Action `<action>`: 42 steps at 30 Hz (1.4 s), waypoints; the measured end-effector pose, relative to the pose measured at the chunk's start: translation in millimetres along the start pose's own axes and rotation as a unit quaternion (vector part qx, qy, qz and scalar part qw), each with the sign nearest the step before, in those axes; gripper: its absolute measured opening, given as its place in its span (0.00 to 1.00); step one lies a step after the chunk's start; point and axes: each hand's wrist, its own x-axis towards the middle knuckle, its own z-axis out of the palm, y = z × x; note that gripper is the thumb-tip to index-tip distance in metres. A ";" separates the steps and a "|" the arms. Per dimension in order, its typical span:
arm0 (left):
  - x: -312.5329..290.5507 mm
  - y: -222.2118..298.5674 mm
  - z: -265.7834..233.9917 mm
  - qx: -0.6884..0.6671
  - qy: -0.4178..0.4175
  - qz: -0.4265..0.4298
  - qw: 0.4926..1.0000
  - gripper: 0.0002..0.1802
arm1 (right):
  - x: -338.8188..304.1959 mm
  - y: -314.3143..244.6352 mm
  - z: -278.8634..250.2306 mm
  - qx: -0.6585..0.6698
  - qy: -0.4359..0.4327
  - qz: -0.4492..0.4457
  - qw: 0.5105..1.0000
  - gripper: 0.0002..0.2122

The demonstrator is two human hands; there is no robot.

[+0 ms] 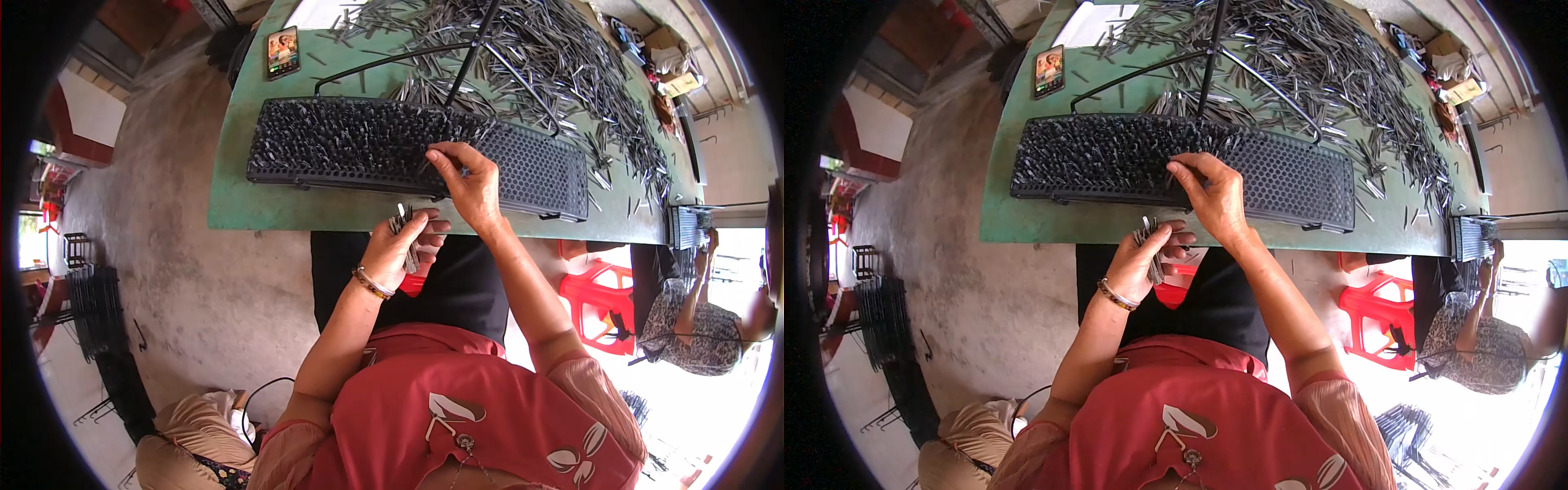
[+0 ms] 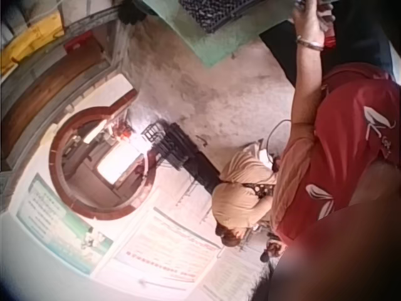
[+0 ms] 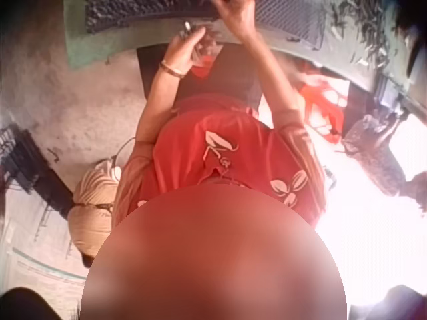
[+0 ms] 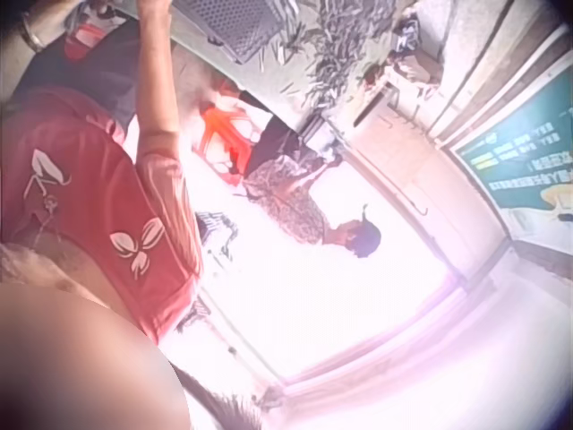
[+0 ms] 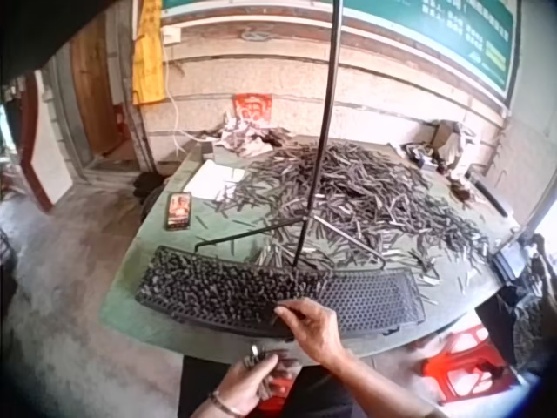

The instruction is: Manually picking metal pins from a pile and inserting them into a perforated template board.

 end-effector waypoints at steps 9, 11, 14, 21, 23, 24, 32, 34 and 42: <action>2.5 -3.1 -0.6 -0.013 -0.008 -0.002 1.000 0.16 | 0.8 2.9 1.0 -0.121 -0.040 -0.153 0.980 0.08; 3.2 -4.0 -2.1 -0.018 -0.013 0.002 1.000 0.16 | -1.0 1.2 2.2 -0.129 -0.035 -0.152 0.979 0.08; 3.3 -4.7 -6.7 -0.037 -0.029 -0.008 0.999 0.15 | -3.3 2.1 1.0 -0.139 -0.039 -0.162 0.976 0.09; 1.1 1.8 -7.8 -0.079 -0.104 -0.011 0.991 0.20 | -4.4 -7.0 -2.2 -0.165 -0.018 -0.190 0.968 0.09; -3.3 7.4 -3.3 -0.072 -0.101 -0.008 0.992 0.20 | -8.9 -16.1 -8.2 -0.061 -0.019 -0.049 0.997 0.09; -5.8 10.9 -0.1 -0.074 -0.117 -0.001 0.990 0.19 | -12.2 -15.4 -13.1 -0.061 -0.019 -0.049 0.997 0.09; 3.8 7.3 16.3 0.004 -0.175 -0.061 0.983 0.17 | -33.5 -24.1 -53.5 0.195 -0.231 0.268 0.915 0.11; 13.4 4.6 25.3 0.005 -0.166 -0.071 0.984 0.17 | -34.5 -16.6 -58.6 0.156 -0.128 0.240 0.950 0.10; 49.6 6.1 59.8 -0.065 -0.166 -0.114 0.977 0.15 | -0.5 9.3 -90.8 0.038 0.114 0.048 0.992 0.08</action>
